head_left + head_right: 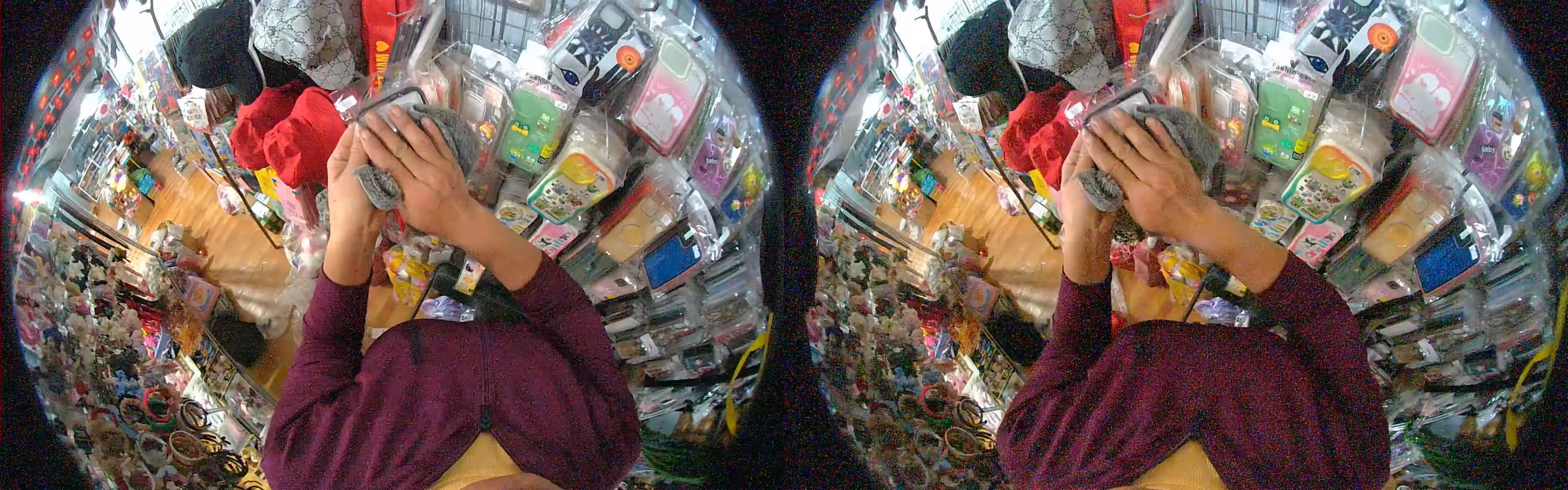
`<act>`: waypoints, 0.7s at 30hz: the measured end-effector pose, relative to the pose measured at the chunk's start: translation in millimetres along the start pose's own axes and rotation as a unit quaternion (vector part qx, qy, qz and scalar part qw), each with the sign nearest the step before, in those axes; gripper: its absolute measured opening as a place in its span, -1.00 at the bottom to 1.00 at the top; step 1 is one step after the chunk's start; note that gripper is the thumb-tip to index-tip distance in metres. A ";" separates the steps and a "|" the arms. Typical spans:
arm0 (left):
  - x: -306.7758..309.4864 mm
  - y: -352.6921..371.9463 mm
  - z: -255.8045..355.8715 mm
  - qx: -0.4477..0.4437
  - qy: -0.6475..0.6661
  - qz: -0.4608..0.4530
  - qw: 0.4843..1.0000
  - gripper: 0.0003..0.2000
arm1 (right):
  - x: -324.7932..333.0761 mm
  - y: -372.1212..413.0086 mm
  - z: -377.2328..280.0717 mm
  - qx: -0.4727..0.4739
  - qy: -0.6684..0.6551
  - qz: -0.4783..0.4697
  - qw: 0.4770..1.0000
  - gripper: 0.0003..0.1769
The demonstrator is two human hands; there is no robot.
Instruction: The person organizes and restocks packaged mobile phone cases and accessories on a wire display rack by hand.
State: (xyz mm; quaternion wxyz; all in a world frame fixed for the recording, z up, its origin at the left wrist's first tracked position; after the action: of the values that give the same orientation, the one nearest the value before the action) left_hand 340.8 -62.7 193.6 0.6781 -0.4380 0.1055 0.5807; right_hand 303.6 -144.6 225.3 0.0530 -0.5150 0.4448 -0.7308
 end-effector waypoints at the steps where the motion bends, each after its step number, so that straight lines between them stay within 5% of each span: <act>1: 4.7 1.1 -2.2 0.003 0.002 0.003 1.000 -0.77 | 1.8 -3.6 0.9 0.003 0.015 0.013 1.000 -0.43; 7: -2.6 4.2 -16.3 0.027 0.017 -0.053 0.998 -0.75 | 19.8 -35.1 28.0 -0.026 0.031 0.094 0.995 -0.42; 12: 7.0 12.8 -42.9 0.047 0.072 -0.002 0.996 -0.78 | 8.0 -11.7 17.8 -0.013 0.088 0.026 0.996 -0.52; 17: 47.1 -4.6 -60.1 0.053 0.021 0.032 0.998 -0.80 | -10.7 58.8 -7.4 -0.001 -0.023 -0.047 0.999 -0.56; 19: 54.7 -10.8 -62.7 0.062 -0.045 0.054 0.996 -0.76 | -14.9 88.7 3.6 -0.018 -0.199 -0.093 0.975 -0.61; 21: 51.7 -17.3 -77.2 0.102 0.090 0.058 0.989 -0.73 | 22.4 99.5 12.3 -0.058 -0.273 0.053 0.959 -0.67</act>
State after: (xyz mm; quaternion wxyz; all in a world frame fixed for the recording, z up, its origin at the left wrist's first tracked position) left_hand 399.9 -81.0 122.2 0.6724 -0.4101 0.2499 0.5632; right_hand 265.2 -223.5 171.9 0.1813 -0.6725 0.4819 -0.5316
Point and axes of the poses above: each hand's wrist, its own y-axis away from the middle knuckle, its own x-axis out of the back of the hand, z = x × y, the point moved 7 cm from there along -y, towards the middle knuckle, and after that the axes turned 9 degrees about -z, right-handed, at the moved point
